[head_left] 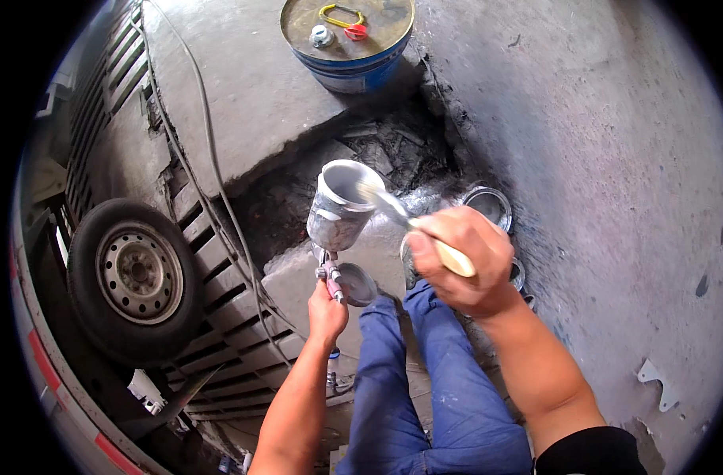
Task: The person stirs a grey liquid in a spray gun cup using a brush, then pours it into a paint can. They repeat this process with a second can. Finally, they walk to a shelf, pick up a white paper, and use a metal scraper to clean the brush on the paper.
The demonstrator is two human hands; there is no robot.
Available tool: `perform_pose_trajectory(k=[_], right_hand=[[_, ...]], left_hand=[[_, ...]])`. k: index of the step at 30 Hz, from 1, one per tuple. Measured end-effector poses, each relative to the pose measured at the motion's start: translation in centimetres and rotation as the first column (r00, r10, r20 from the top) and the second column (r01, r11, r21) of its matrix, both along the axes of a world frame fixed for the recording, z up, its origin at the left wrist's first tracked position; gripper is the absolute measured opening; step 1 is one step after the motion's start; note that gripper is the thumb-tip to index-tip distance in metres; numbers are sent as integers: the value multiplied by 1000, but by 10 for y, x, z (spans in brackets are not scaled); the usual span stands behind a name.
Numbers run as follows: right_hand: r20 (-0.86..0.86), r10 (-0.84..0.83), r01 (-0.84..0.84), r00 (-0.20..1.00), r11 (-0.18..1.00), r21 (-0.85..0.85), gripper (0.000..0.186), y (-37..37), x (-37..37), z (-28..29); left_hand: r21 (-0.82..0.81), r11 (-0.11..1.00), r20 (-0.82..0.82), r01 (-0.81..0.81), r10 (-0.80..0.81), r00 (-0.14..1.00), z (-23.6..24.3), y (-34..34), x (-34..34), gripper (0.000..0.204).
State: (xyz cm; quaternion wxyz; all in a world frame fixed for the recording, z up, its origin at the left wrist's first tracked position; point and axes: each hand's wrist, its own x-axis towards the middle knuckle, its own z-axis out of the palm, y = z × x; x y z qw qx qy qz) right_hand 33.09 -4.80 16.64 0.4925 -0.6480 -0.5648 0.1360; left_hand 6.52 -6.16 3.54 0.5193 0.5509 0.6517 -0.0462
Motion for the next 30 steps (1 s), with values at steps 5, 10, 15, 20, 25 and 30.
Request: perform_pose_trajectory(k=[5,10,15,20,25,30], right_hand=[[-93,76,-80,993,996,-47,11,-5,-1,-15],[-209,-119,99,971,990,-101,7,-16,15,-8],[-460,-263,175,848,959,-225,12,-20,38,-49],[-693,-421,233,585,906,-354,19,-47,48,-57],[-648,-512,40,563,801,-598,18,-98,10,-98],[-761,-568,-127,313,769,-626,15,-146,-65,-121]], left_hand=[[-112,990,204,-90,111,973,-3,4,1,8],[-312,948,197,-63,130,972,1,21,-13,8],[-409,912,254,33,79,964,12,33,-8,14],[-273,959,329,71,24,944,15,26,-29,19],[-22,990,481,141,-113,869,36,21,-14,14],[128,964,440,234,-267,857,19,6,-25,14]])
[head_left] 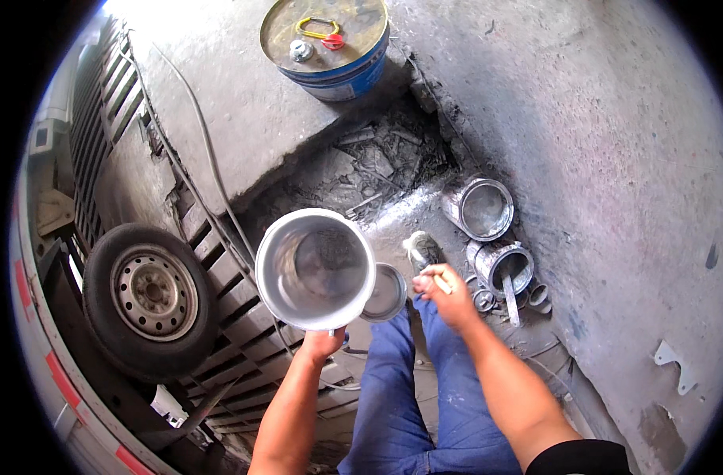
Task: The person stirs a grey liquid in a spray gun cup using a brush, then pours it into a paint can. They repeat this process with a second can. Finally, they walk to a shelf, pick up a white paper, and use a metal scraper to clean the brush on the paper.
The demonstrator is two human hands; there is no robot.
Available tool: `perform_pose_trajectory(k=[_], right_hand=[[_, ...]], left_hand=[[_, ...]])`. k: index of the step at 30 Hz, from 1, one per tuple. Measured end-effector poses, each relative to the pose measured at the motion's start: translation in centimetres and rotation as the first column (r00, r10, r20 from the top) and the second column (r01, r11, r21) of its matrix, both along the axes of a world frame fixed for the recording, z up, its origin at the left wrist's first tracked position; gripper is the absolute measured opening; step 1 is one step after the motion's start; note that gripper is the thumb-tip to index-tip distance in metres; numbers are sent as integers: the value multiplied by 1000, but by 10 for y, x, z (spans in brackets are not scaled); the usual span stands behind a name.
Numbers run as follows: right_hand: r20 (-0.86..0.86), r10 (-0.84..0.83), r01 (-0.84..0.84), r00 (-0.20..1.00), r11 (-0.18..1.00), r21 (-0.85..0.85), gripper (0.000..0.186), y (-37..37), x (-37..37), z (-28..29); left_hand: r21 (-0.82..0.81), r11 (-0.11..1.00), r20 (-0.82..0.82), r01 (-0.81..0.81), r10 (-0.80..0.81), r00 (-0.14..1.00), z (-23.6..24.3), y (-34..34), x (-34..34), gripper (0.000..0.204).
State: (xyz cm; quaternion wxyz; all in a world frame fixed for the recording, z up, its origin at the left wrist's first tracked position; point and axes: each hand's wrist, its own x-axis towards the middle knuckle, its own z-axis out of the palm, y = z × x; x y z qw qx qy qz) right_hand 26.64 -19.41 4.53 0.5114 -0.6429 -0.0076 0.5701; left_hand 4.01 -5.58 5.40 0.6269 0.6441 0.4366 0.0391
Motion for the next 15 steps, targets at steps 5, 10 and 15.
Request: perform_pose_trajectory(k=[5,10,15], right_hand=[[-324,-292,306,900,952,-10,25,-1,-33,16],[-201,-388,395,899,918,-5,25,-5,-20,1],[-15,-397,397,918,918,-23,25,-18,-1,-17]], left_hand=[[-93,994,36,-56,60,998,17,3,22,11],[-189,952,-30,-239,238,971,0,-3,29,11],[-156,904,-18,-399,401,916,-50,-8,27,30]])
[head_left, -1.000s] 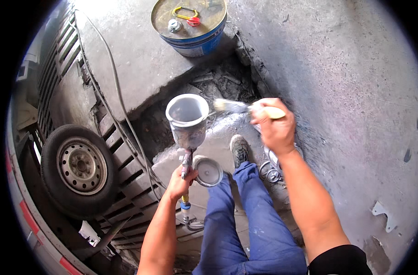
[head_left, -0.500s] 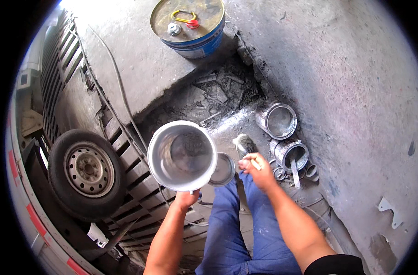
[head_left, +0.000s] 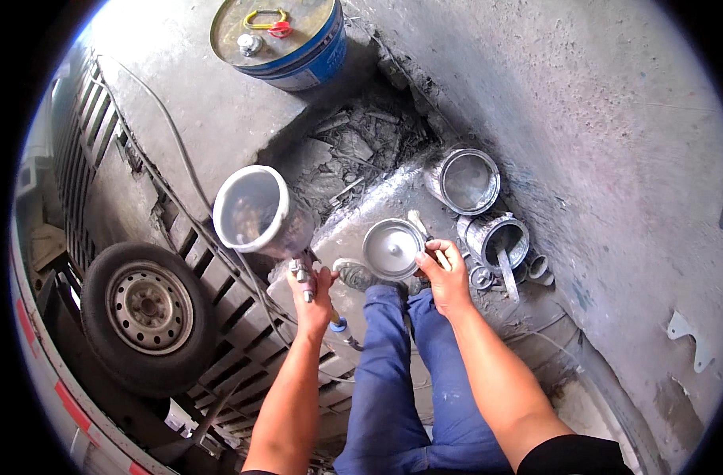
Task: The person stirs a grey liquid in a spray gun cup using a brush, then pours it into a paint can. They repeat this process with a second can. Finally, they walk to a shelf, pick up a white paper, and use a metal scraper to clean the brush on the paper.
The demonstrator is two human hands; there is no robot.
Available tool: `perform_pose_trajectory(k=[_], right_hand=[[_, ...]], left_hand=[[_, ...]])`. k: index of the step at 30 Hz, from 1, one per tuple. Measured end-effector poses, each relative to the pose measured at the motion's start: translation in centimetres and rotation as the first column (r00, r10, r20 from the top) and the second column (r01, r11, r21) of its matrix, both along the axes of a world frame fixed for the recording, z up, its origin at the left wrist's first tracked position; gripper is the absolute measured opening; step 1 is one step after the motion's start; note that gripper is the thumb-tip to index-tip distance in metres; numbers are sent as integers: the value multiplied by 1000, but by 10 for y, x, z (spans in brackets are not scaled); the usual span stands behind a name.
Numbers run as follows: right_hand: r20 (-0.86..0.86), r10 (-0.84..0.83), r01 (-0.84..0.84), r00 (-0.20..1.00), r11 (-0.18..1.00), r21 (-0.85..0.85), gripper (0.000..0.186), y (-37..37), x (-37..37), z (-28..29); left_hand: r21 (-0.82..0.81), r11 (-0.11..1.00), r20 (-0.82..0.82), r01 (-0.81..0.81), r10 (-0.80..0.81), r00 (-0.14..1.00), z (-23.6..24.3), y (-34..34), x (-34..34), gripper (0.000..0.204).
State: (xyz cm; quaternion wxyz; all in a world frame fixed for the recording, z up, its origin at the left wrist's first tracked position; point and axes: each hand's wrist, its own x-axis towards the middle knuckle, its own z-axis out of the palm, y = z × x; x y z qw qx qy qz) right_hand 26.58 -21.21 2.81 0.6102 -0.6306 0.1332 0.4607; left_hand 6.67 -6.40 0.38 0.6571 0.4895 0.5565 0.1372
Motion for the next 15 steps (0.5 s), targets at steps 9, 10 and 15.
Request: perform_pose_trajectory(k=[9,10,15], right_hand=[[47,10,-11,999,1000,22,25,-29,32,-29],[54,20,-21,998,1000,19,25,-32,35,-32],[27,24,-24,999,1000,7,24,-50,44,-38]], left_hand=[[-272,961,-247,-48,-21,969,-75,-3,13,25],[-262,964,-267,-49,-23,963,-78,-5,16,24],[-91,995,-276,-48,21,961,-64,-26,41,26]])
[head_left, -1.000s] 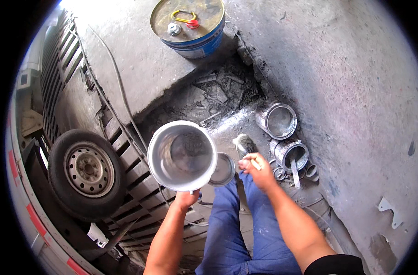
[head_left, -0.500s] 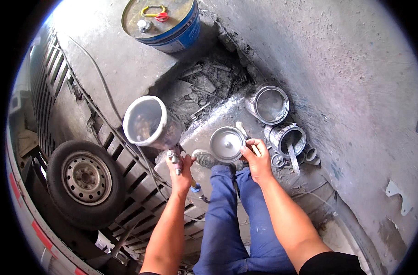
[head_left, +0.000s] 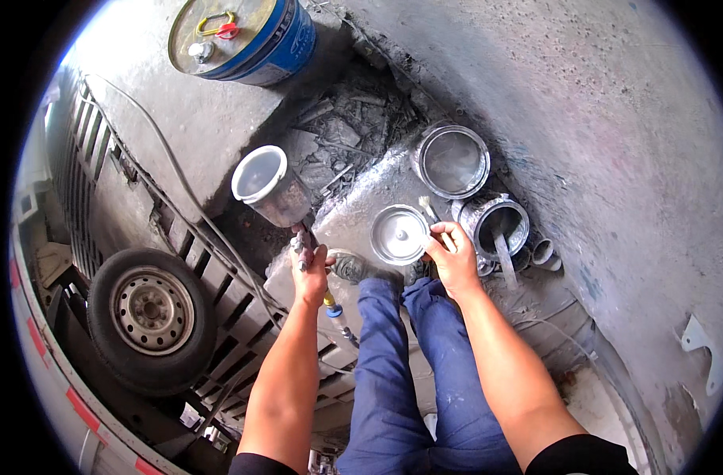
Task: The person stirs a grey liquid in a spray gun cup using a brush, then pours it into a paint can. They repeat this process with a second can. Finally, they walk to a shelf, pick up a white paper, and use a metal scraper to clean the brush on the paper.
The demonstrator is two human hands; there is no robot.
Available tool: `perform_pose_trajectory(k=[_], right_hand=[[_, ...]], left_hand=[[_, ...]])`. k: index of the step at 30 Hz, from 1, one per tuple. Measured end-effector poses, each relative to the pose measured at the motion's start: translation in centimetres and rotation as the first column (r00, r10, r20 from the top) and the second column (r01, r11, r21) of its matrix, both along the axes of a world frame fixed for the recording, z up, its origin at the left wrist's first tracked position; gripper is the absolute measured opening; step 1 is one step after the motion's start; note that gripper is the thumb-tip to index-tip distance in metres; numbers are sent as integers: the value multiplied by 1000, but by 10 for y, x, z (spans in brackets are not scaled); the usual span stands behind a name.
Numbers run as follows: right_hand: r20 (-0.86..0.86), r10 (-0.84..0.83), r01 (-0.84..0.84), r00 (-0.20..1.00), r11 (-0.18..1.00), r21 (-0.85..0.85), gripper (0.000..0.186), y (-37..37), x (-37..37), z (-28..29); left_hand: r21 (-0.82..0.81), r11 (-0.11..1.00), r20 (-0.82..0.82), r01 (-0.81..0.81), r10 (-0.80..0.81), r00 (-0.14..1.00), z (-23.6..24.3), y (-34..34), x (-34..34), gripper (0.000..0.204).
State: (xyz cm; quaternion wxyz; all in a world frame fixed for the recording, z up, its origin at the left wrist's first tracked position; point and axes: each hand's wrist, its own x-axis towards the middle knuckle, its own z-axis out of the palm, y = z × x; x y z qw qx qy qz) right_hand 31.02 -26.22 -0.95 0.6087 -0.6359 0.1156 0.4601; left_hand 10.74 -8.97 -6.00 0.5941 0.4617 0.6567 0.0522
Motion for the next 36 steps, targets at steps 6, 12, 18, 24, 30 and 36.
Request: perform_pose_trajectory(k=[6,12,18,24,30,36], right_hand=[[9,6,-6,1000,999,32,25,2,6,3],[35,21,-25,999,990,140,24,34,17,7],[92,43,-62,995,974,216,23,67,15,21],[118,101,-129,988,956,263,24,83,-1,28],[168,154,-193,974,948,253,22,91,-22,31],[252,202,-257,946,943,210,21,91,-30,30]], left_hand=[[146,989,-15,14,-12,1000,39,-22,-9,19],[172,963,21,207,-213,977,63,-50,-58,10],[65,974,165,216,-224,961,86,-60,-80,23],[-144,985,149,97,-75,986,114,-65,-104,33],[-75,990,42,119,-116,992,126,-69,-115,40],[151,965,-214,213,-179,960,134,-82,-117,23]])
